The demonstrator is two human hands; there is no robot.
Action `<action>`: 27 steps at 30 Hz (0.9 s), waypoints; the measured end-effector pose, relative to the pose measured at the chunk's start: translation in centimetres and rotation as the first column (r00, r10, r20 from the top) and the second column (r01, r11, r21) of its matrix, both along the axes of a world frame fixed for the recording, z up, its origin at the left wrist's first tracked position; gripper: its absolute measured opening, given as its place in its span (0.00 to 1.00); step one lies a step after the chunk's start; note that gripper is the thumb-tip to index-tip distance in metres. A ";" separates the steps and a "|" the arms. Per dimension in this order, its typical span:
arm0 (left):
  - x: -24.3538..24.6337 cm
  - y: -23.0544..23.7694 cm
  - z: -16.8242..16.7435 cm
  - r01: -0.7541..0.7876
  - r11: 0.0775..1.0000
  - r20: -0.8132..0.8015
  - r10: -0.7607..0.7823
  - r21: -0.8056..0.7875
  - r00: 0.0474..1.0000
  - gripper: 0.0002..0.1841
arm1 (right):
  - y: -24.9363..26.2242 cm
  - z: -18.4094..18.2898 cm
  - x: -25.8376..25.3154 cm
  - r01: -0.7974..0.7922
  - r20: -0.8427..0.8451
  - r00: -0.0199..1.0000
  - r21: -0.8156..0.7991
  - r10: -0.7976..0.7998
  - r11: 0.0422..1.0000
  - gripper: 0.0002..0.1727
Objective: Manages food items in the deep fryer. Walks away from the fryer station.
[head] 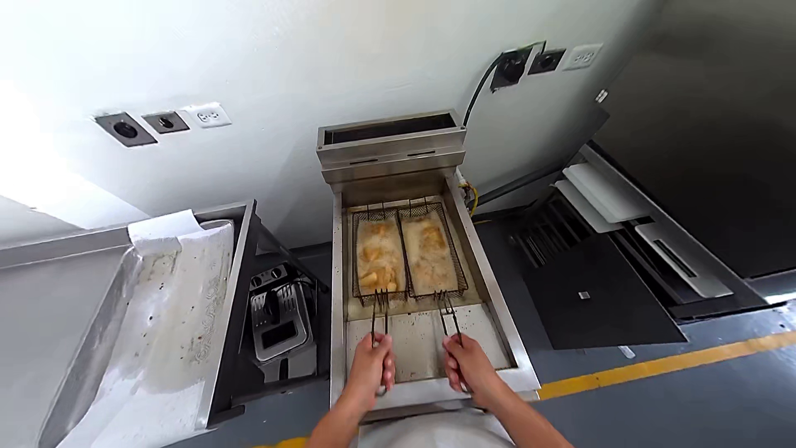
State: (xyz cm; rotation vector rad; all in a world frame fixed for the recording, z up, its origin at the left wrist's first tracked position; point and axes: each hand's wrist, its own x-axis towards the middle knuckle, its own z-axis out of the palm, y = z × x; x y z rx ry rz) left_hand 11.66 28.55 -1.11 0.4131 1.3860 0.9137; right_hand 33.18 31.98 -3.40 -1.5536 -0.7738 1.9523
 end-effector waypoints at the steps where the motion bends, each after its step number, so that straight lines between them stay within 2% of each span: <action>1: 0.1 0.9 -0.2 -0.007 1.000 -0.004 0.007 0.003 1.000 0.10 | 0.8 -0.3 -0.5 0.002 0.010 1.000 0.005 -0.002 1.000 0.10; 6: 0.4 -3.1 0.8 0.019 1.000 0.004 -0.019 -0.020 1.000 0.09 | -2.4 1.1 1.5 -0.023 -0.010 1.000 -0.011 0.022 1.000 0.09; 10: 0.4 -0.6 0.5 -0.003 1.000 -0.003 0.003 0.005 1.000 0.10 | -0.4 0.3 -0.3 -0.012 -0.009 1.000 0.012 0.012 1.000 0.10; 13: 0.4 -3.2 1.1 0.017 1.000 0.001 -0.017 -0.023 1.000 0.08 | -2.6 1.2 1.6 -0.023 -0.016 1.000 0.010 0.023 1.000 0.09; 18: 0.5 -1.4 0.2 0.021 1.000 -0.020 -0.021 0.017 1.000 0.11 | -1.5 0.0 0.0 -0.003 -0.021 1.000 0.039 0.004 0.999 0.10; 22: 0.3 -4.3 1.2 0.036 0.999 -0.022 -0.037 -0.017 0.999 0.08 | -3.9 0.7 2.4 -0.021 -0.007 1.000 0.020 0.021 1.000 0.09; 25: 0.3 -2.1 0.5 0.018 1.000 -0.009 -0.018 0.019 1.000 0.10 | -2.2 -0.6 0.8 -0.003 -0.026 1.000 0.041 0.004 0.999 0.10; 27: 0.7 -1.9 0.5 0.020 1.000 -0.011 -0.020 -0.012 1.000 0.10 | -2.0 -0.2 0.3 0.007 -0.031 1.000 0.023 -0.006 1.000 0.10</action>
